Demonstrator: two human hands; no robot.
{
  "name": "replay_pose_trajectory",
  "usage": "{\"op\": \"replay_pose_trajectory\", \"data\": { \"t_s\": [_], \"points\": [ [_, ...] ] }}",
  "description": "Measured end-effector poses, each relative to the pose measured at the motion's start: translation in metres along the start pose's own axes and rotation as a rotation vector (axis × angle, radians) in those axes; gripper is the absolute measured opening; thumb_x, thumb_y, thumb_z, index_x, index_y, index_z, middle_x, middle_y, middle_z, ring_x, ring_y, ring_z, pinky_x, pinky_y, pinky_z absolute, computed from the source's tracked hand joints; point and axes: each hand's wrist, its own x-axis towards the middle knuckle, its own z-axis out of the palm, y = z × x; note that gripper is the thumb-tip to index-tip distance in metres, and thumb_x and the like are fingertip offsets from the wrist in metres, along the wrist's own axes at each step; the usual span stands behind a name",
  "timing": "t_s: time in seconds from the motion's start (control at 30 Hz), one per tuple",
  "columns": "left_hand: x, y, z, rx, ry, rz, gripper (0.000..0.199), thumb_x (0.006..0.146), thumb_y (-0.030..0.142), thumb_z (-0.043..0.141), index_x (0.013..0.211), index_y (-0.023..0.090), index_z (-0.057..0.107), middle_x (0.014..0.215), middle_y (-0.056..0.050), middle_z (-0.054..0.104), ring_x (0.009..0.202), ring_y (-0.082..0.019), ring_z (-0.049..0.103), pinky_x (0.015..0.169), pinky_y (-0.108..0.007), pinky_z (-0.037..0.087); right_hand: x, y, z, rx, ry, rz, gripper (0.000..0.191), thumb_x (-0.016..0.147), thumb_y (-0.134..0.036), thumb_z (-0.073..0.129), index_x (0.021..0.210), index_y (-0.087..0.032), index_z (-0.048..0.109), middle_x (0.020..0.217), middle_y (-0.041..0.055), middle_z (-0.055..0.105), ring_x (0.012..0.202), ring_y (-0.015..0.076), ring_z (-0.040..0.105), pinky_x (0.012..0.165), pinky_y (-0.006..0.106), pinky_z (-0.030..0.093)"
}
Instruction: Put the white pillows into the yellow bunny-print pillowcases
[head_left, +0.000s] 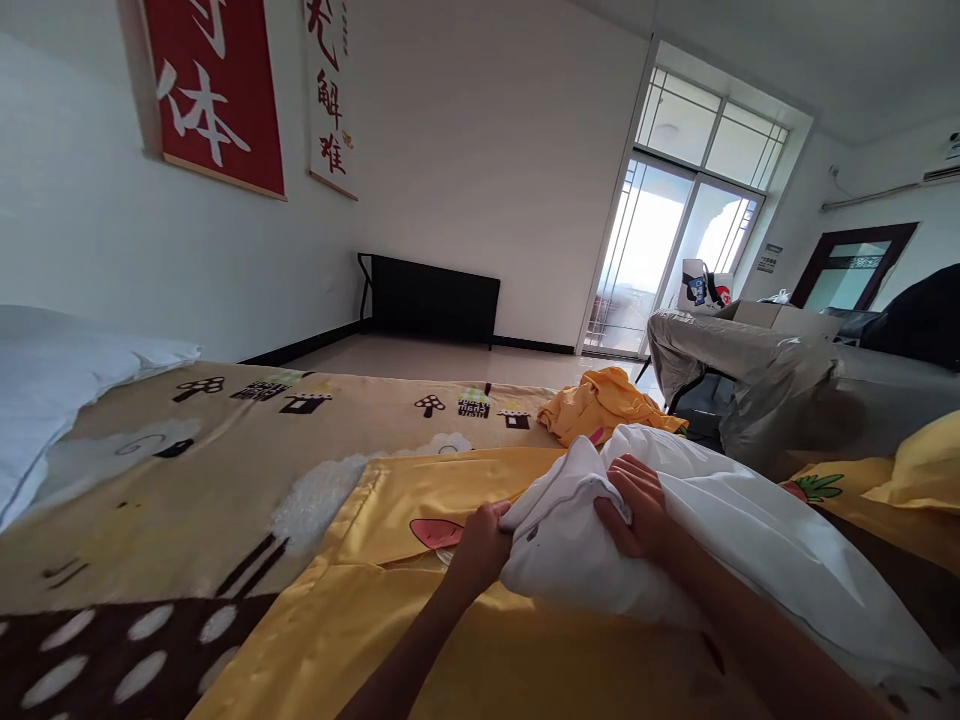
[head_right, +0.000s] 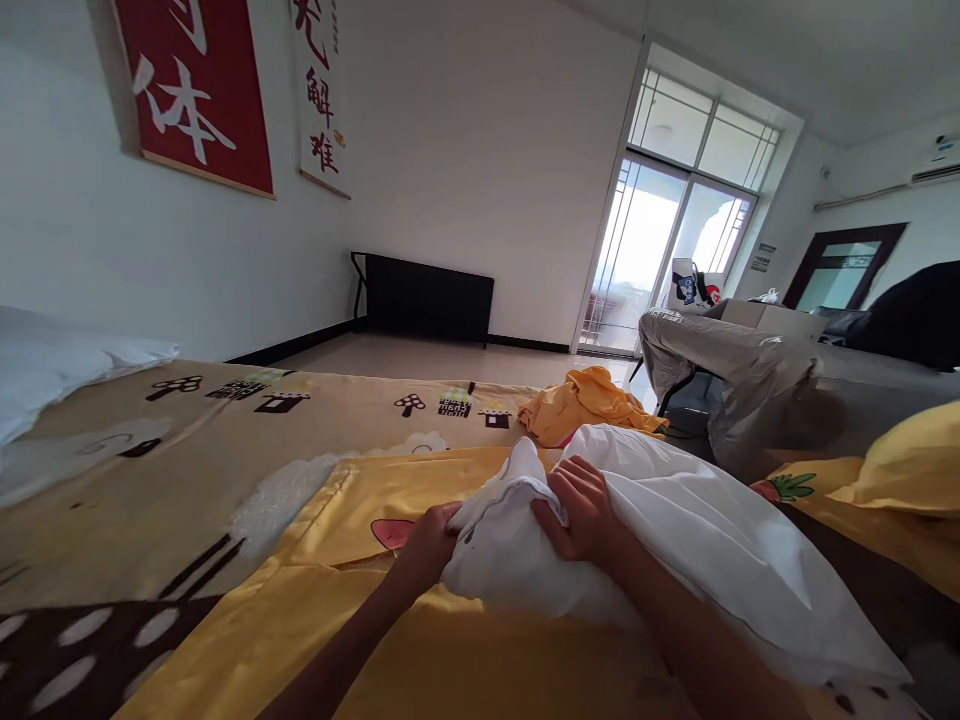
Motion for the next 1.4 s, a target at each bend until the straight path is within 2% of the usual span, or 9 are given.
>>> {"op": "replay_pose_trajectory", "data": {
  "t_s": [0.13, 0.27, 0.37, 0.43, 0.53, 0.73, 0.9, 1.1, 1.4],
  "points": [
    [-0.005, 0.007, -0.007, 0.016, -0.063, 0.016, 0.003, 0.056, 0.021, 0.043, 0.056, 0.018, 0.044, 0.058, 0.002, 0.046, 0.063, -0.014, 0.043, 0.055, -0.022, 0.030, -0.004, 0.005, 0.005, 0.012, -0.003, 0.039, 0.018, 0.084, -0.022, 0.045, 0.068, -0.022, 0.038, 0.060, 0.0004, 0.041, 0.057, 0.0154, 0.037, 0.057, 0.031, 0.033],
    [-0.005, 0.005, -0.023, 0.018, -0.130, -0.031, 0.008, 0.061, 0.026, 0.045, 0.063, 0.019, 0.048, 0.057, 0.003, 0.045, 0.056, -0.013, 0.045, 0.048, -0.021, 0.032, -0.008, 0.010, 0.010, 0.015, 0.031, 0.064, 0.018, 0.085, -0.021, 0.046, 0.069, -0.022, 0.038, 0.060, -0.0002, 0.041, 0.057, 0.0152, 0.037, 0.056, 0.030, 0.033],
    [-0.003, -0.002, -0.033, 0.070, -0.118, -0.109, 0.024, 0.064, 0.041, 0.054, 0.060, 0.019, 0.046, 0.051, 0.006, 0.041, 0.046, -0.010, 0.041, 0.043, -0.020, 0.028, -0.008, 0.011, 0.009, -0.007, 0.066, 0.071, 0.017, 0.084, -0.019, 0.047, 0.070, -0.022, 0.039, 0.060, 0.0001, 0.042, 0.057, 0.0154, 0.039, 0.057, 0.031, 0.034],
    [-0.003, -0.005, -0.036, 0.084, -0.169, -0.122, 0.035, 0.064, 0.049, 0.056, 0.051, 0.019, 0.042, 0.045, 0.005, 0.039, 0.041, -0.009, 0.040, 0.042, -0.020, 0.027, -0.009, 0.011, 0.008, -0.017, 0.089, 0.067, 0.016, 0.084, -0.018, 0.047, 0.071, -0.021, 0.040, 0.061, 0.0002, 0.043, 0.057, 0.0154, 0.040, 0.057, 0.031, 0.035],
    [-0.004, -0.006, -0.032, 0.017, -0.284, -0.122, 0.038, 0.066, 0.048, 0.055, 0.046, 0.018, 0.042, 0.041, 0.003, 0.043, 0.039, -0.011, 0.044, 0.041, -0.021, 0.026, -0.009, 0.009, 0.006, -0.035, 0.101, 0.048, 0.016, 0.084, -0.017, 0.048, 0.071, -0.021, 0.040, 0.061, 0.0000, 0.043, 0.057, 0.0153, 0.040, 0.057, 0.031, 0.035],
    [-0.011, 0.010, -0.017, -0.160, -0.303, -0.121, 0.028, 0.064, 0.042, 0.054, 0.053, 0.017, 0.047, 0.047, 0.006, 0.041, 0.042, -0.007, 0.035, 0.044, -0.021, 0.028, -0.011, 0.005, 0.006, -0.043, 0.058, 0.042, 0.018, 0.083, -0.018, 0.048, 0.069, -0.022, 0.038, 0.060, -0.0002, 0.041, 0.057, 0.0155, 0.038, 0.056, 0.030, 0.033],
    [-0.013, 0.017, -0.023, -0.287, -0.217, -0.100, 0.022, 0.061, 0.036, 0.054, 0.064, 0.015, 0.054, 0.054, 0.006, 0.042, 0.048, -0.007, 0.035, 0.047, -0.021, 0.029, -0.012, 0.006, 0.010, -0.059, 0.064, 0.013, 0.019, 0.084, -0.017, 0.046, 0.067, -0.023, 0.038, 0.058, 0.0006, 0.044, 0.057, 0.0164, 0.040, 0.055, 0.030, 0.032],
    [-0.015, 0.021, -0.038, -0.139, -0.030, -0.102, 0.011, 0.056, 0.026, 0.054, 0.058, 0.017, 0.048, 0.051, 0.006, 0.048, 0.042, -0.006, 0.038, 0.040, -0.020, 0.028, -0.016, 0.014, 0.014, -0.109, 0.023, 0.011, 0.021, 0.085, -0.020, 0.046, 0.066, -0.023, 0.038, 0.058, 0.0002, 0.044, 0.056, 0.0157, 0.039, 0.056, 0.030, 0.032],
    [-0.012, 0.013, -0.044, -0.153, 0.011, -0.065, 0.010, 0.053, 0.023, 0.058, 0.055, 0.015, 0.051, 0.047, 0.006, 0.048, 0.040, -0.006, 0.039, 0.038, -0.019, 0.031, -0.010, 0.010, 0.021, -0.194, 0.010, -0.021, 0.023, 0.085, -0.022, 0.047, 0.065, -0.022, 0.038, 0.057, 0.0000, 0.045, 0.055, 0.0149, 0.040, 0.056, 0.029, 0.033]
  ]
}}
